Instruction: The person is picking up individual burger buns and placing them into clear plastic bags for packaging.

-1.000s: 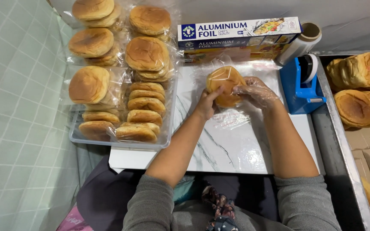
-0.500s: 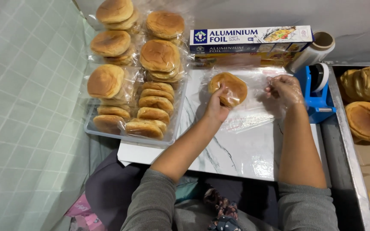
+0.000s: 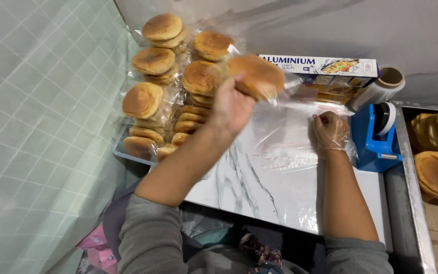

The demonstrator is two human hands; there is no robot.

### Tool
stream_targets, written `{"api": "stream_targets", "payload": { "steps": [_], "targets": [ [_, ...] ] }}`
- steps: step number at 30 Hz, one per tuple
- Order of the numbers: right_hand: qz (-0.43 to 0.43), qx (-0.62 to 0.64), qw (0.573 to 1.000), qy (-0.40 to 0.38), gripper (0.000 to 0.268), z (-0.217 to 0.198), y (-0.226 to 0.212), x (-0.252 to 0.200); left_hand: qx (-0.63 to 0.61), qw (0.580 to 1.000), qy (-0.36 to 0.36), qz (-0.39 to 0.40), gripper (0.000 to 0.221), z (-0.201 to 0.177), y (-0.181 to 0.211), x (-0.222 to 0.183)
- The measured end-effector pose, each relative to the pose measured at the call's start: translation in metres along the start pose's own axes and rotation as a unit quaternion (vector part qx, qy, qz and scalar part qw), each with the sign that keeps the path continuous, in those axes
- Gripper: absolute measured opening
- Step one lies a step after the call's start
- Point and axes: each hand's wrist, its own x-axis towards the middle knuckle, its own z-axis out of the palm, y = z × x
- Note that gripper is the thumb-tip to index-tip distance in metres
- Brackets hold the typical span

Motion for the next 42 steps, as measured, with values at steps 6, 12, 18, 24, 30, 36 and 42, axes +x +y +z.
{"api": "stream_targets", "payload": {
  "steps": [6, 12, 18, 24, 30, 36, 42],
  "targets": [
    [-0.024, 0.078, 0.996, -0.021, 0.032, -0.023, -0.027, -0.009, 0.073, 0.977, 0.079, 0.182, 0.032, 0.114, 0.095, -0.008],
    [-0.001, 0.062, 0.998, -0.018, 0.028, -0.022, -0.029, -0.007, 0.215, 0.905, 0.232, 0.284, 0.097, 0.099, 0.113, 0.054],
    [0.002, 0.064, 0.997, -0.033, 0.028, -0.023, -0.031, -0.006, 0.324, 0.862, 0.289, 0.260, 0.093, 0.096, 0.095, 0.056],
    [0.004, 0.079, 0.996, -0.040, 0.027, -0.027, -0.034, -0.009, 0.397, 0.791, 0.319, 0.340, 0.109, 0.085, 0.073, 0.075],
    [-0.002, 0.069, 0.997, -0.033, 0.027, -0.026, -0.033, -0.008, -0.276, 0.855, 0.047, 0.437, 0.066, 0.114, 0.065, 0.061],
    [0.020, 0.028, 0.999, -0.029, 0.028, -0.012, -0.019, -0.004, 0.333, 0.844, 0.262, 0.330, 0.074, 0.105, 0.075, 0.057],
    [-0.017, 0.087, 0.995, -0.043, 0.025, -0.030, -0.035, -0.009, 0.369, 0.856, 0.126, 0.338, 0.119, 0.124, 0.118, 0.028]
  ]
}}
